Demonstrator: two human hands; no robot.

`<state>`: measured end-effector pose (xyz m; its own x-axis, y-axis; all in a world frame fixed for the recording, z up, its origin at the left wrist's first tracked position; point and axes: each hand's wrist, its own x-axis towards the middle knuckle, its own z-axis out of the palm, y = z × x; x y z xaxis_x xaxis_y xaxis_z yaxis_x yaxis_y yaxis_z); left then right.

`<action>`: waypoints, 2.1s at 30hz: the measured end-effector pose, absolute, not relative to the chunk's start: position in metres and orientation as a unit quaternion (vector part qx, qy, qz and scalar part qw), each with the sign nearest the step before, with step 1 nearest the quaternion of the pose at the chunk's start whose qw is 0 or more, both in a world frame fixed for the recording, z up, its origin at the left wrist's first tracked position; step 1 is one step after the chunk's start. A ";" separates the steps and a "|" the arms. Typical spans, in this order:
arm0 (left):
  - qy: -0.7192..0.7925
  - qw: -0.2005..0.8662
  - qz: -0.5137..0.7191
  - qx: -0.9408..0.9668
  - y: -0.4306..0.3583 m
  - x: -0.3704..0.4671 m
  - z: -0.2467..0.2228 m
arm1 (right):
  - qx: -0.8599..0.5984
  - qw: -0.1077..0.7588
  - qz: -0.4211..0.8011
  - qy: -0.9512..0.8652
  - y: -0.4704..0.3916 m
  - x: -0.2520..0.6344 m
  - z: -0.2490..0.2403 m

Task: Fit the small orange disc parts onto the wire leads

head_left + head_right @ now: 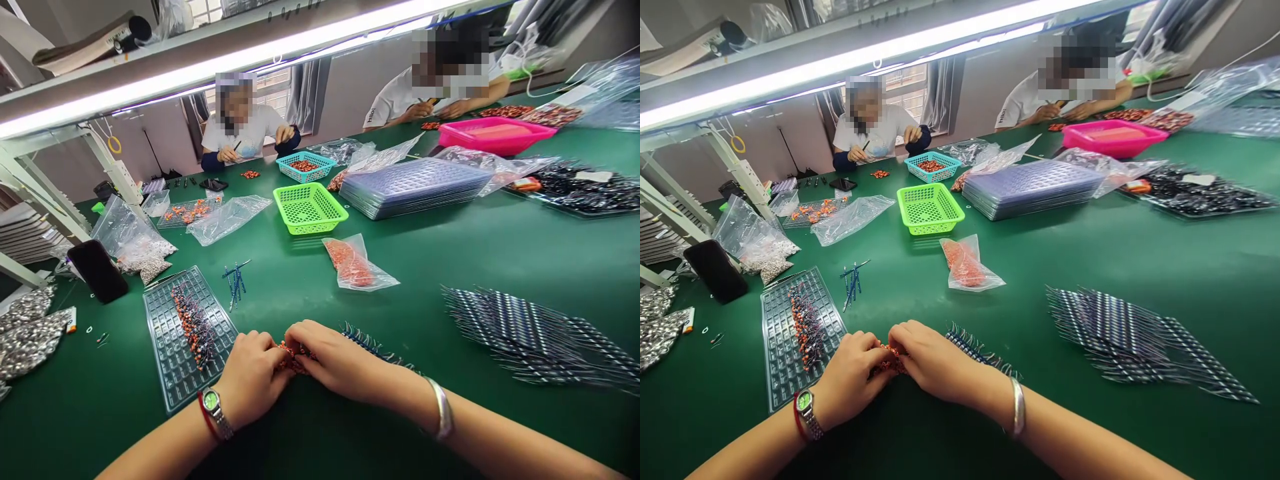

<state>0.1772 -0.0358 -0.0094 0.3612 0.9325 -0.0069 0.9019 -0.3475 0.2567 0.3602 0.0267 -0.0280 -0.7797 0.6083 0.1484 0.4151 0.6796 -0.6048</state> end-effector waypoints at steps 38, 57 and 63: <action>0.632 0.108 0.052 0.765 -0.002 0.164 -0.002 | -0.263 0.159 0.272 -0.912 0.053 0.337 -0.027; 0.608 0.108 0.089 0.781 -0.009 0.171 -0.002 | -0.254 0.168 0.287 -0.908 0.041 0.350 -0.026; 0.601 0.128 0.091 0.784 -0.008 0.174 -0.005 | -0.275 0.172 0.285 -0.902 0.038 0.348 -0.029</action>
<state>0.1739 -0.0077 -0.0045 0.2607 0.9654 -0.0106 0.9187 -0.2447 0.3099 0.3477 0.0378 -0.0288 -0.7903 0.5933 0.1531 0.3977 0.6868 -0.6084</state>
